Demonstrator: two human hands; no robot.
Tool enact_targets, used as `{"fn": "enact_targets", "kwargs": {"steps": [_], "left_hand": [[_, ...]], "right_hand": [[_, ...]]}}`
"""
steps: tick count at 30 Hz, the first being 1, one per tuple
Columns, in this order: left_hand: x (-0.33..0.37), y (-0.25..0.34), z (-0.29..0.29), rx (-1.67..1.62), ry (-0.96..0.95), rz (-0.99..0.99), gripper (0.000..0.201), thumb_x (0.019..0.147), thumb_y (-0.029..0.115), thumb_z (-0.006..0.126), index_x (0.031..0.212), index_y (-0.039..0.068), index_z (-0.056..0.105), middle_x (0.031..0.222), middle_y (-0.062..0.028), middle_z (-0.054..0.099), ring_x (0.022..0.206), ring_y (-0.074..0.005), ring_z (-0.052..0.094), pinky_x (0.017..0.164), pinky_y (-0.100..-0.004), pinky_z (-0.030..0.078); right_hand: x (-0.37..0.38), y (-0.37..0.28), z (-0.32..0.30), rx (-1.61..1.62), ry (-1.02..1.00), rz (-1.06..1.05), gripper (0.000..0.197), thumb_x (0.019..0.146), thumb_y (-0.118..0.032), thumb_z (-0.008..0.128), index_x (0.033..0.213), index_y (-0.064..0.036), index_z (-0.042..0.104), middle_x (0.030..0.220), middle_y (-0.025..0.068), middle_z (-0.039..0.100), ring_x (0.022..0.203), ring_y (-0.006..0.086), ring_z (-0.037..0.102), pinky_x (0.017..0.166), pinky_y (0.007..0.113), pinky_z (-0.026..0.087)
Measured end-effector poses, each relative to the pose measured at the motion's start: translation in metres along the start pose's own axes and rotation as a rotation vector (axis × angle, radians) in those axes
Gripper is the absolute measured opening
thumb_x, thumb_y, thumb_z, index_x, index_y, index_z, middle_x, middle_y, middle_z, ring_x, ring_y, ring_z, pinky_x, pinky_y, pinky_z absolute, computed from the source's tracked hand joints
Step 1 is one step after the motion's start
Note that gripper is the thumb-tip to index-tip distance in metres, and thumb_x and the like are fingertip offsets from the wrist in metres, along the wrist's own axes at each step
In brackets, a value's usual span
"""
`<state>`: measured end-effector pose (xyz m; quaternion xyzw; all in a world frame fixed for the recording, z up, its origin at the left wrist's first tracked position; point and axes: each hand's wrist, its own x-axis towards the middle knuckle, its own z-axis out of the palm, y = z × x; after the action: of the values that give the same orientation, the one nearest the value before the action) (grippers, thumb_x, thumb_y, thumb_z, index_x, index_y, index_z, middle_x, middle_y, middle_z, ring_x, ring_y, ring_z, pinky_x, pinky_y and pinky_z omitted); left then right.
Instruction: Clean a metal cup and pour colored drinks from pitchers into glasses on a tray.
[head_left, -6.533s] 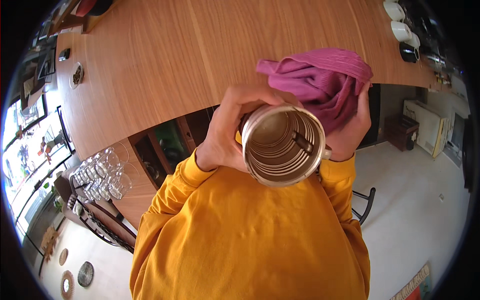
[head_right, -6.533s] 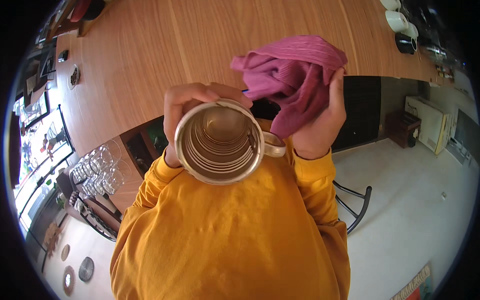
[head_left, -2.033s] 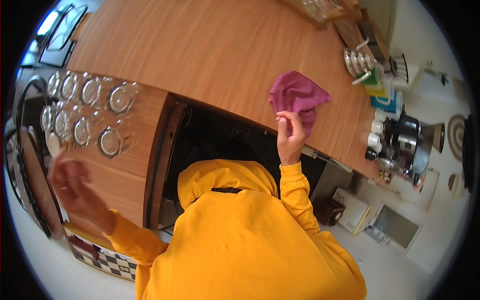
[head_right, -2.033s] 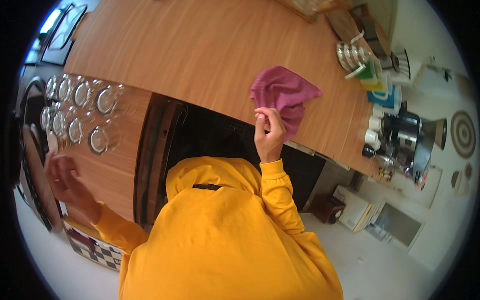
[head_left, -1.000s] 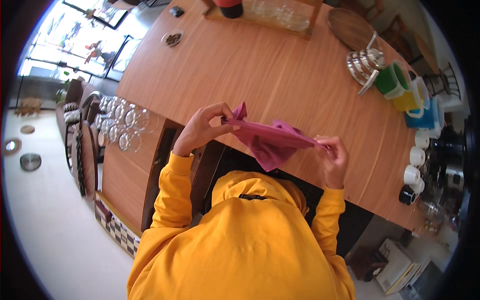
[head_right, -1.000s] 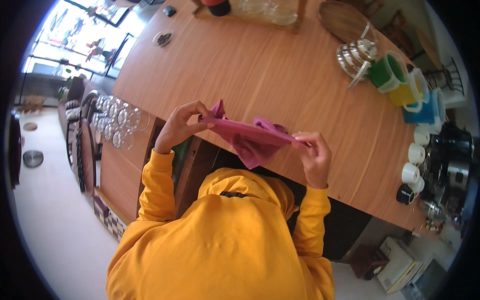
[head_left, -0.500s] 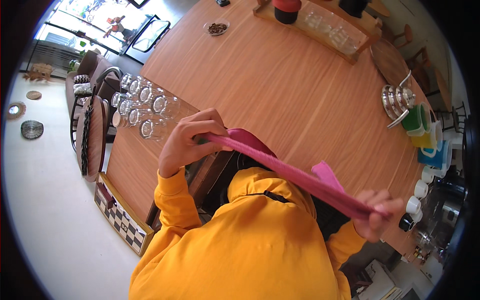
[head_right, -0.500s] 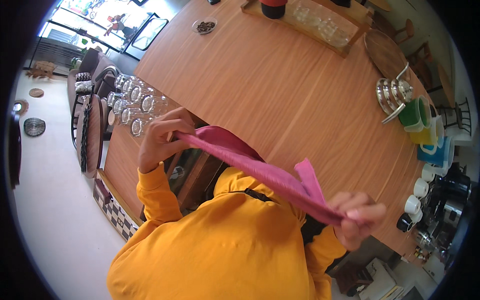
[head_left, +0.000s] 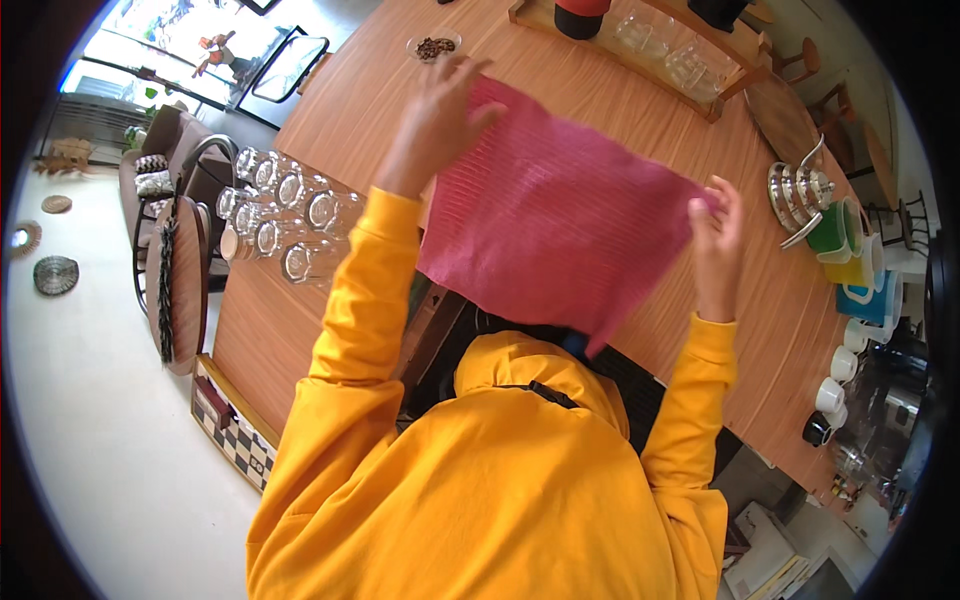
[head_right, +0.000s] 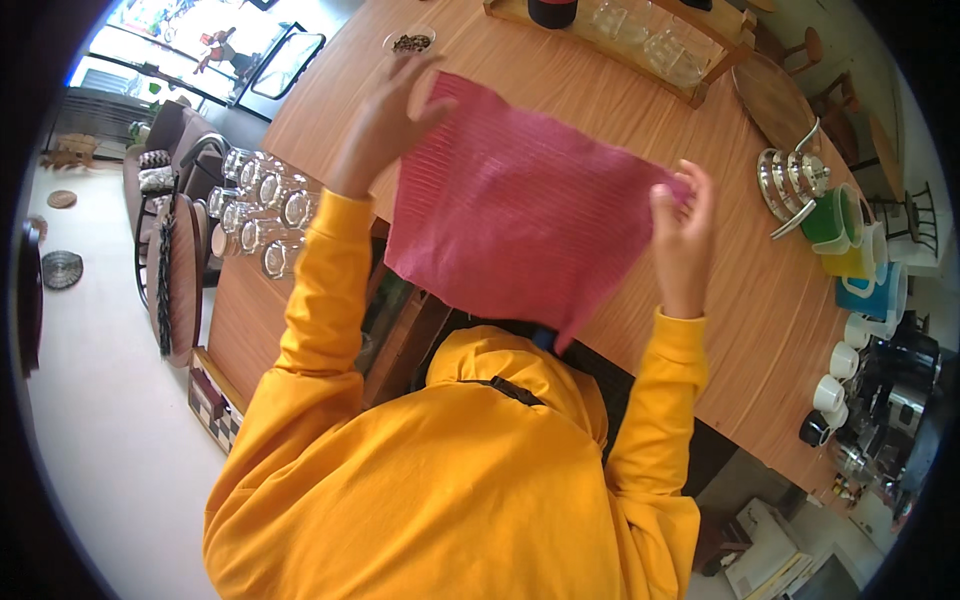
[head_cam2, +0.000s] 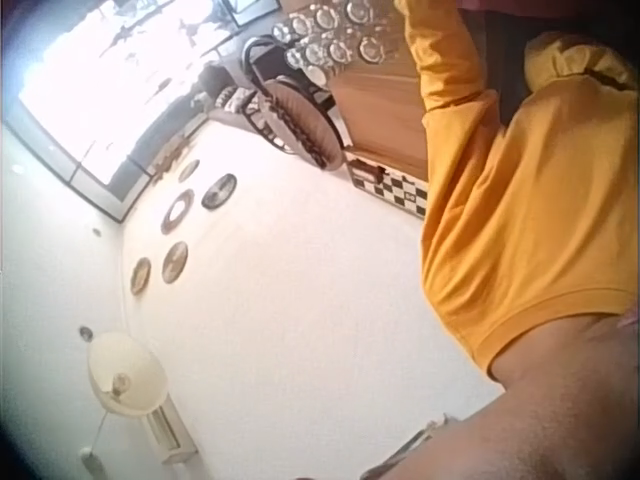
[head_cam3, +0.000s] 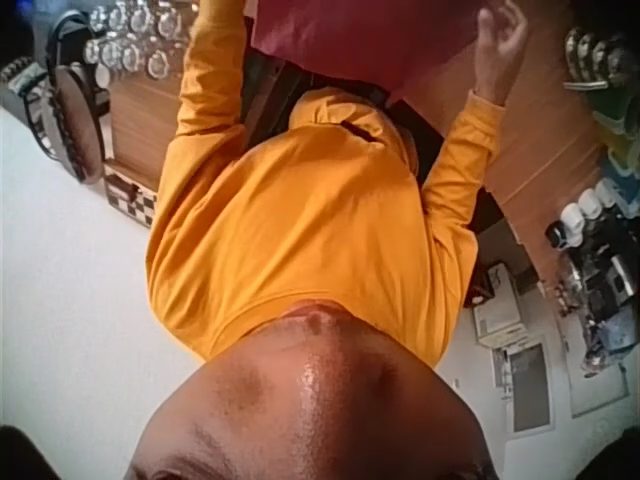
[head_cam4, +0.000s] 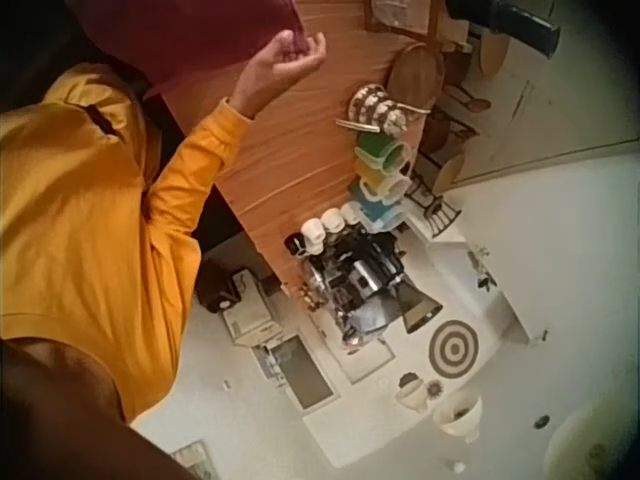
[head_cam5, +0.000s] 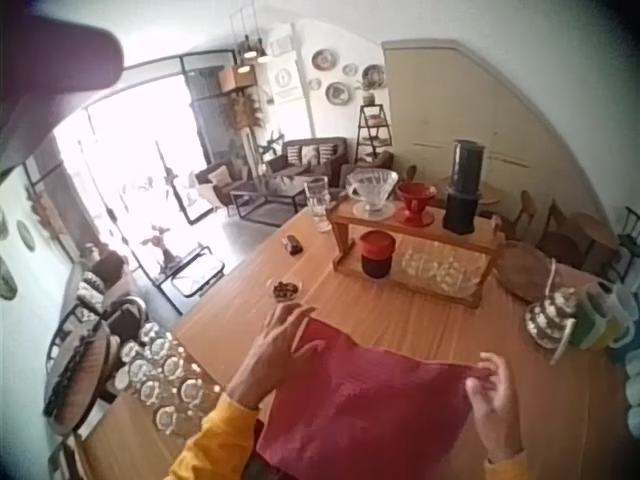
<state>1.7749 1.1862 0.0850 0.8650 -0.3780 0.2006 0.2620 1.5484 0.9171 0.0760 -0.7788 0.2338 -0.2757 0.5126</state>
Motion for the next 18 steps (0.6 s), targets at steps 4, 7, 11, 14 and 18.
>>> {"fn": "enact_targets", "kwargs": {"steps": [4, 7, 11, 14, 18], "left_hand": [[-0.069, 0.046, 0.048, -0.126, -0.276, -0.069, 0.055, 0.095, 0.033, 0.063, 0.145, 0.015, 0.048, 0.153, -0.0218, 0.036, 0.140, -0.0406, 0.036, 0.113, -0.0509, 0.032], [-0.115, 0.056, 0.072, -0.099, -0.358, -0.139, 0.059, 0.098, 0.038, 0.056, 0.151, 0.017, 0.042, 0.157, -0.0196, 0.034, 0.145, -0.0384, 0.031, 0.118, -0.0501, 0.024], [-0.125, 0.053, 0.078, 0.136, -0.442, -0.122, 0.060, 0.102, 0.043, 0.047, 0.156, 0.020, 0.033, 0.164, -0.0134, 0.022, 0.152, -0.0310, 0.017, 0.122, -0.0470, 0.013], [-0.116, 0.043, 0.087, 0.139, -0.449, -0.092, 0.060, 0.103, 0.043, 0.044, 0.157, 0.020, 0.032, 0.164, -0.0128, 0.021, 0.153, -0.0302, 0.016, 0.122, -0.0471, 0.011], [-0.101, 0.032, 0.097, 0.165, -0.440, -0.060, 0.059, 0.103, 0.042, 0.044, 0.156, 0.019, 0.032, 0.164, -0.0127, 0.021, 0.152, -0.0309, 0.017, 0.122, -0.0475, 0.012]], "right_hand": [[-0.047, 0.028, 0.055, -0.242, -0.066, -0.365, 0.046, 0.090, -0.011, 0.060, 0.134, -0.0033, 0.052, 0.137, 0.0210, 0.049, 0.130, 0.0386, 0.047, 0.110, 0.044, 0.038], [-0.090, 0.043, 0.090, -0.559, -0.201, -0.266, 0.057, 0.094, -0.028, 0.059, 0.148, -0.0143, 0.044, 0.155, 0.0198, 0.036, 0.142, 0.0387, 0.036, 0.115, 0.054, 0.031], [-0.104, 0.062, 0.104, -0.770, -0.238, -0.278, 0.059, 0.097, -0.041, 0.052, 0.151, -0.0180, 0.042, 0.159, 0.0170, 0.031, 0.146, 0.0356, 0.031, 0.119, 0.051, 0.025], [-0.092, 0.065, 0.106, -0.764, -0.229, -0.287, 0.059, 0.097, -0.040, 0.054, 0.150, -0.0179, 0.043, 0.159, 0.0174, 0.032, 0.147, 0.0352, 0.030, 0.119, 0.051, 0.024], [-0.082, 0.072, 0.115, -0.728, -0.185, -0.286, 0.060, 0.094, -0.040, 0.056, 0.148, -0.0171, 0.045, 0.158, 0.0173, 0.033, 0.147, 0.0344, 0.029, 0.120, 0.051, 0.022]]}}
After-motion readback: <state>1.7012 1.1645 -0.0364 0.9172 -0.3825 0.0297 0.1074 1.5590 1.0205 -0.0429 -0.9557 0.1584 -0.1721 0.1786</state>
